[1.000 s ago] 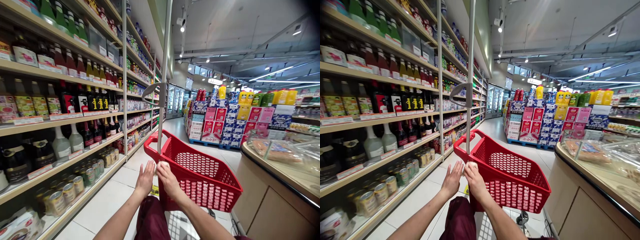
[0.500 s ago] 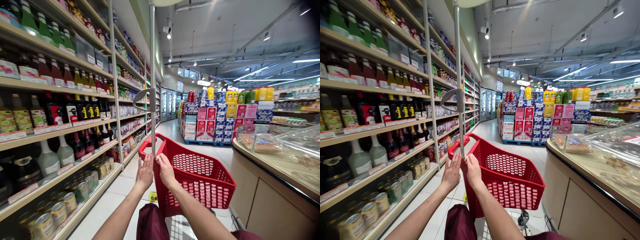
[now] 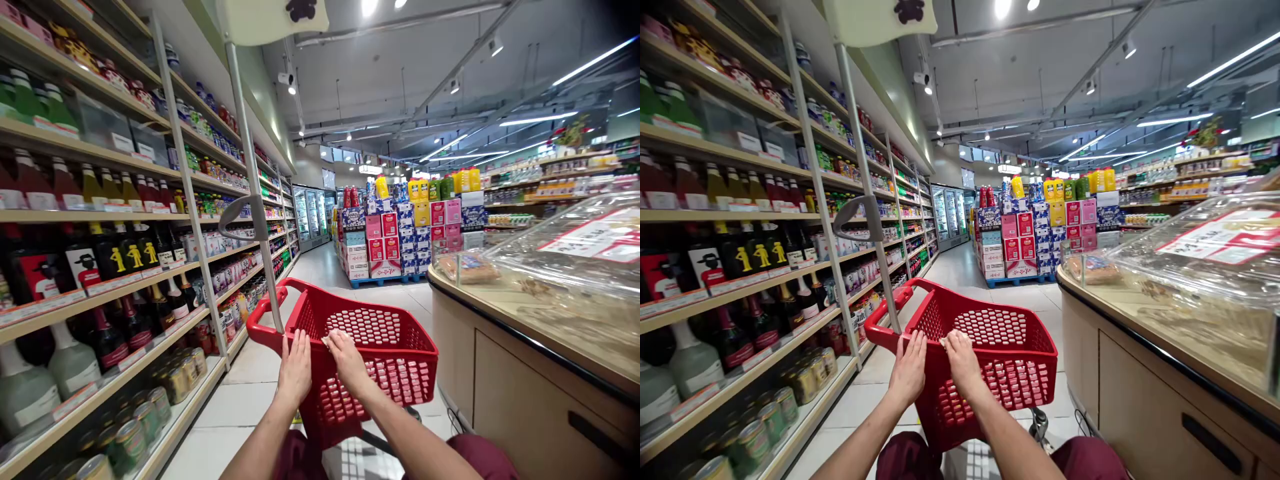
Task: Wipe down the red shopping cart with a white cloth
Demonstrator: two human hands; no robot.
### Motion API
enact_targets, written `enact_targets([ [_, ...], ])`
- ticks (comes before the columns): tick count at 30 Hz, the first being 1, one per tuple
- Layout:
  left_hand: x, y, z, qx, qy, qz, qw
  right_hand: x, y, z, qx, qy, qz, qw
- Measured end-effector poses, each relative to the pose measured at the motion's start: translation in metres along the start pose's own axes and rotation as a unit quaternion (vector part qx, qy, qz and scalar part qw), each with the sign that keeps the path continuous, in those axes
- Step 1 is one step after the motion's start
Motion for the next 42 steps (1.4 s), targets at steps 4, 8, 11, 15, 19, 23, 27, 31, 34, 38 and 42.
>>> enact_targets([
  [4, -0.004, -0.003, -0.013, 0.01, 0.005, 0.005, 1.0, -0.05, 0.04, -0.064, 0.055, 0.038, -0.032, 0.997],
  [8, -0.008, -0.011, -0.048, 0.056, 0.025, 0.027, 0.998, -0.064, 0.053, -0.08, 0.08, 0.07, -0.024, 0.994],
  [11, -0.014, -0.016, -0.071, 0.084, 0.038, 0.035, 0.995, -0.048, 0.046, -0.061, 0.013, 0.038, 0.032, 0.999],
  [15, -0.019, -0.018, -0.079, 0.089, 0.051, 0.047, 0.994, -0.08, 0.072, -0.103, 0.061, 0.055, 0.013, 0.997],
  [19, -0.023, -0.02, -0.09, 0.091, 0.063, 0.063, 0.992, -0.118, 0.1, -0.15, 0.172, 0.109, -0.052, 0.978],
  [23, -0.027, -0.024, -0.108, 0.097, 0.07, 0.077, 0.99, -0.094, 0.084, -0.12, 0.093, 0.048, 0.02, 0.994],
  [27, -0.029, -0.024, -0.113, 0.104, 0.075, 0.084, 0.988, -0.102, 0.09, -0.134, 0.132, 0.031, 0.023, 0.991],
  [31, -0.029, -0.024, -0.112, 0.092, 0.071, 0.095, 0.989, -0.123, 0.106, -0.162, 0.235, 0.074, -0.045, 0.968],
  [34, -0.029, -0.023, -0.113, 0.088, 0.077, 0.096, 0.988, -0.104, 0.094, -0.14, 0.159, 0.033, -0.005, 0.987],
  [38, -0.03, -0.021, -0.112, 0.096, 0.084, 0.087, 0.988, -0.099, 0.092, -0.134, 0.126, 0.007, 0.029, 0.992],
  [42, -0.028, -0.02, -0.114, 0.087, 0.083, 0.091, 0.989, -0.112, 0.098, -0.152, 0.223, 0.058, -0.032, 0.973],
])
Point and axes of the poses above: each hand's wrist, its own y-axis away from the middle knuckle, its own x-axis out of the palm, z = x × y, the point moved 7 cm from there along -y, towards the middle knuckle, and after that the axes turned 15 degrees about -y, right-handed, at the moved point
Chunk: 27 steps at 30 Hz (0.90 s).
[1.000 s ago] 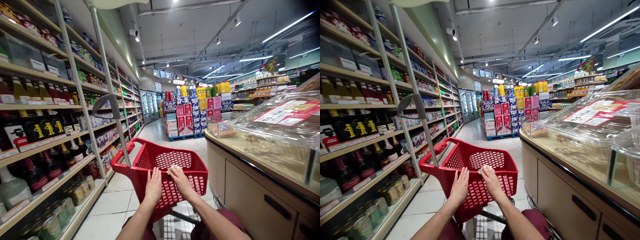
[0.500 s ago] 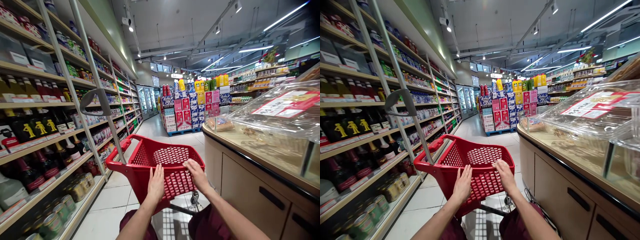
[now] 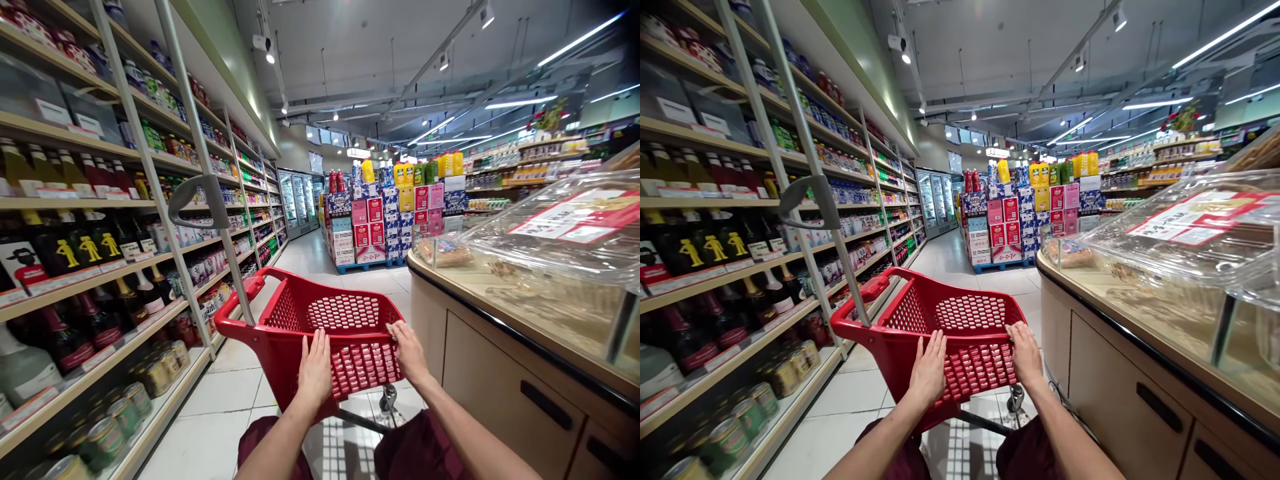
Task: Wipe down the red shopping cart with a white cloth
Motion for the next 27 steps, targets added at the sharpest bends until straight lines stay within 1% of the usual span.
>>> enact_targets([
  [1, 0.0, 0.0, -0.001, -0.001, -0.002, 0.001, 1.0, 0.005, -0.001, 0.009, -0.012, -0.005, 0.006, 1.0],
  [4, 0.0, 0.0, -0.002, 0.012, -0.009, -0.005, 1.0, 0.028, -0.001, 0.054, -0.104, -0.047, 0.058, 0.992],
  [5, 0.0, 0.0, -0.001, 0.019, -0.012, -0.009, 1.0, 0.032, -0.001, 0.063, -0.123, -0.054, 0.074, 0.988],
  [6, 0.0, 0.0, 0.004, 0.017, -0.014, -0.011, 1.0, 0.033, -0.002, 0.066, -0.126, -0.054, 0.084, 0.987],
  [7, 0.0, 0.0, 0.011, 0.005, -0.018, -0.01, 1.0, 0.031, -0.003, 0.061, -0.113, -0.047, 0.087, 0.989],
  [8, 0.001, 0.0, 0.021, -0.015, -0.023, -0.006, 1.0, 0.026, -0.005, 0.049, -0.085, -0.033, 0.081, 0.993],
  [10, 0.002, 0.0, 0.041, -0.06, -0.036, 0.006, 0.998, 0.013, -0.008, 0.02, -0.014, -0.002, 0.051, 0.999],
  [11, 0.003, 0.0, 0.049, -0.074, -0.042, 0.01, 0.996, 0.008, -0.008, 0.01, 0.013, 0.011, 0.035, 0.999],
  [12, 0.004, 0.001, 0.053, -0.079, -0.045, 0.012, 0.996, 0.007, -0.008, 0.005, 0.031, 0.019, 0.021, 0.999],
  [13, 0.004, 0.001, 0.054, -0.075, -0.046, 0.011, 0.996, 0.01, -0.007, 0.007, 0.033, 0.02, 0.014, 0.999],
  [14, 0.005, 0.002, 0.054, -0.071, -0.046, 0.009, 0.996, 0.017, -0.006, 0.015, 0.019, 0.012, 0.014, 1.0],
  [17, 0.008, 0.005, 0.046, -0.064, -0.039, -0.004, 0.997, 0.041, 0.0, 0.054, -0.074, -0.041, 0.051, 0.995],
  [18, 0.008, 0.006, 0.044, -0.061, -0.037, -0.009, 0.997, 0.045, 0.001, 0.06, -0.096, -0.054, 0.065, 0.992],
  [19, 0.009, 0.006, 0.041, -0.057, -0.035, -0.013, 0.998, 0.043, 0.002, 0.059, -0.102, -0.06, 0.075, 0.99],
  [20, 0.01, 0.007, 0.04, -0.053, -0.034, -0.015, 0.998, 0.038, 0.001, 0.051, -0.091, -0.056, 0.079, 0.991],
  [21, 0.01, 0.008, 0.039, -0.049, -0.032, -0.015, 0.998, 0.029, 0.0, 0.037, -0.066, -0.043, 0.074, 0.994],
  [23, 0.01, 0.009, 0.038, -0.047, -0.029, -0.01, 0.998, 0.008, -0.003, 0.007, 0.002, -0.002, 0.05, 0.999],
  [24, 0.01, 0.009, 0.038, -0.051, -0.028, -0.006, 0.998, 0.001, -0.004, -0.003, 0.029, 0.017, 0.039, 0.999],
  [25, 0.009, 0.009, 0.039, -0.054, -0.028, -0.003, 0.998, -0.002, -0.004, -0.007, 0.046, 0.03, 0.031, 0.998],
  [26, 0.009, 0.009, 0.039, -0.056, -0.028, 0.0, 0.998, 0.0, -0.004, -0.004, 0.051, 0.037, 0.029, 0.998],
  [27, 0.008, 0.01, 0.04, -0.056, -0.028, 0.002, 0.998, 0.007, -0.004, 0.005, 0.041, 0.034, 0.037, 0.998],
])
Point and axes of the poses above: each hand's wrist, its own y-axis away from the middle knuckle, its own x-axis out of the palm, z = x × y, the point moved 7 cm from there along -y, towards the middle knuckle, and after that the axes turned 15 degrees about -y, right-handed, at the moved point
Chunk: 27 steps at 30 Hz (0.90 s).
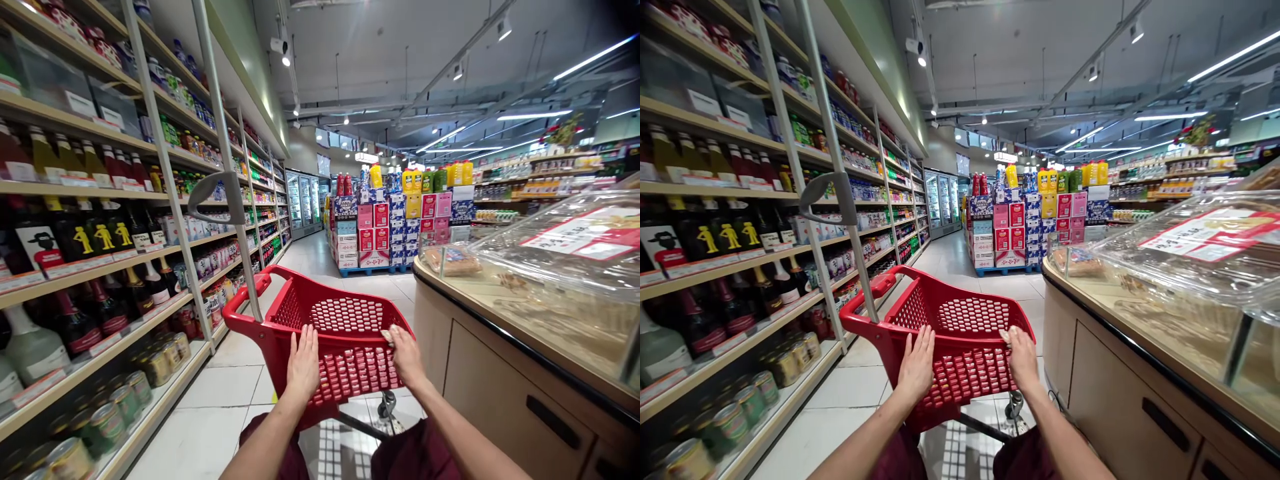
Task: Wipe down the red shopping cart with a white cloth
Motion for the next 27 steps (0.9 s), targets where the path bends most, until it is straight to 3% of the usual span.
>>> enact_targets([
  [3, -0.001, 0.001, 0.002, 0.005, -0.001, -0.005, 1.0, 0.025, 0.004, 0.039, -0.086, -0.028, 0.056, 0.994],
  [5, 0.0, 0.003, 0.003, 0.01, 0.001, -0.016, 1.0, 0.028, 0.006, 0.044, -0.121, -0.037, 0.078, 0.989],
  [9, 0.002, 0.005, 0.002, 0.008, 0.007, -0.023, 1.0, 0.005, 0.003, 0.005, -0.038, -0.001, 0.009, 0.999],
  [11, 0.002, 0.005, 0.001, 0.004, 0.009, -0.018, 1.0, 0.006, 0.002, 0.008, -0.015, 0.003, -0.013, 1.0],
  [15, -0.001, 0.007, 0.007, 0.025, 0.0, -0.027, 0.999, 0.041, 0.005, 0.076, -0.117, -0.077, 0.034, 0.99],
  [17, 0.0, 0.009, 0.014, 0.024, -0.006, -0.031, 0.999, 0.046, 0.007, 0.093, -0.162, -0.105, 0.054, 0.98],
  [23, 0.002, 0.014, 0.02, 0.006, 0.005, -0.043, 0.999, 0.019, 0.002, 0.047, -0.062, -0.057, -0.012, 0.996],
  [27, 0.0, 0.014, 0.025, 0.013, 0.008, -0.039, 0.999, 0.052, 0.006, 0.106, -0.131, -0.102, 0.036, 0.985],
])
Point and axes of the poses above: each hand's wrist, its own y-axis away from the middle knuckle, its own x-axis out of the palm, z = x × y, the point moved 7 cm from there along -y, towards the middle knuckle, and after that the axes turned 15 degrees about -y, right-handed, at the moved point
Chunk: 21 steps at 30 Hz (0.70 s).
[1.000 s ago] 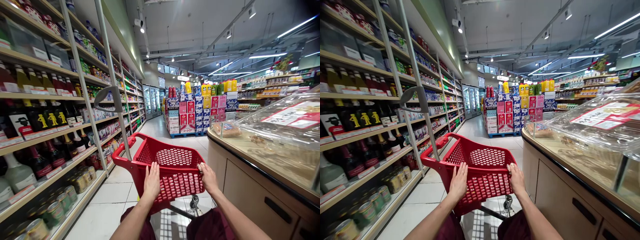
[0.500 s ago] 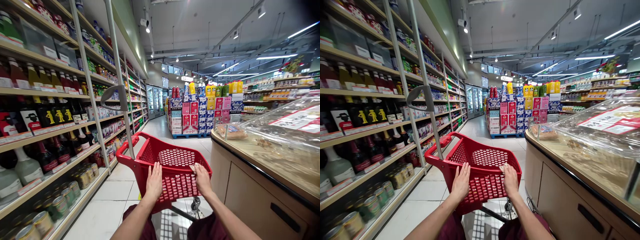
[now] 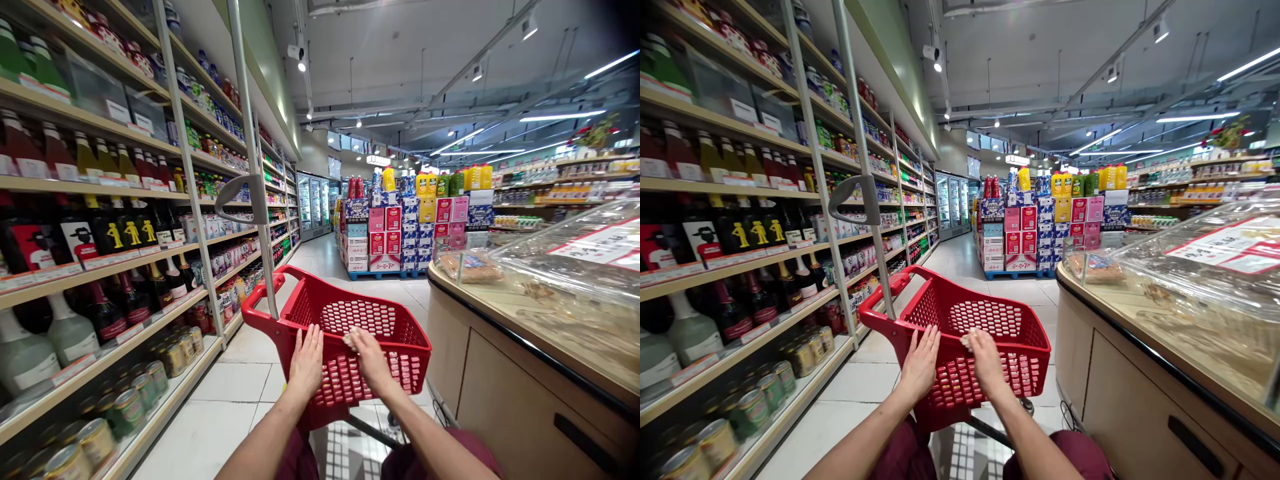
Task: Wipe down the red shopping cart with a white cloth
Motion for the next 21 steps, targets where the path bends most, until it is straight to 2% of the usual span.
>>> enact_targets([
  [2, 0.0, 0.002, 0.008, -0.003, -0.006, 0.002, 1.0, 0.016, -0.004, 0.019, -0.038, -0.013, 0.029, 0.999],
  [3, 0.001, 0.003, 0.012, -0.011, -0.011, 0.001, 1.0, 0.016, -0.004, 0.019, -0.041, -0.012, 0.033, 0.999],
  [8, 0.006, 0.009, 0.021, -0.036, -0.022, -0.015, 0.999, -0.018, 0.007, -0.026, 0.028, 0.029, -0.016, 0.999],
  [10, 0.007, 0.009, 0.02, -0.037, -0.02, -0.014, 0.999, -0.008, 0.005, -0.014, 0.019, 0.019, -0.013, 1.0],
  [14, 0.008, 0.008, 0.028, -0.017, -0.012, -0.019, 1.0, 0.041, -0.014, 0.052, -0.051, -0.034, 0.016, 0.998],
  [16, 0.008, 0.013, 0.04, -0.031, -0.019, -0.028, 0.999, 0.05, -0.019, 0.069, -0.081, -0.049, 0.023, 0.995],
  [18, 0.008, 0.021, 0.053, -0.043, -0.029, -0.043, 0.998, 0.043, -0.019, 0.064, -0.089, -0.053, 0.019, 0.994],
  [21, 0.007, 0.036, 0.069, -0.032, -0.027, -0.067, 0.997, 0.028, -0.011, 0.041, -0.048, -0.036, -0.007, 0.998],
])
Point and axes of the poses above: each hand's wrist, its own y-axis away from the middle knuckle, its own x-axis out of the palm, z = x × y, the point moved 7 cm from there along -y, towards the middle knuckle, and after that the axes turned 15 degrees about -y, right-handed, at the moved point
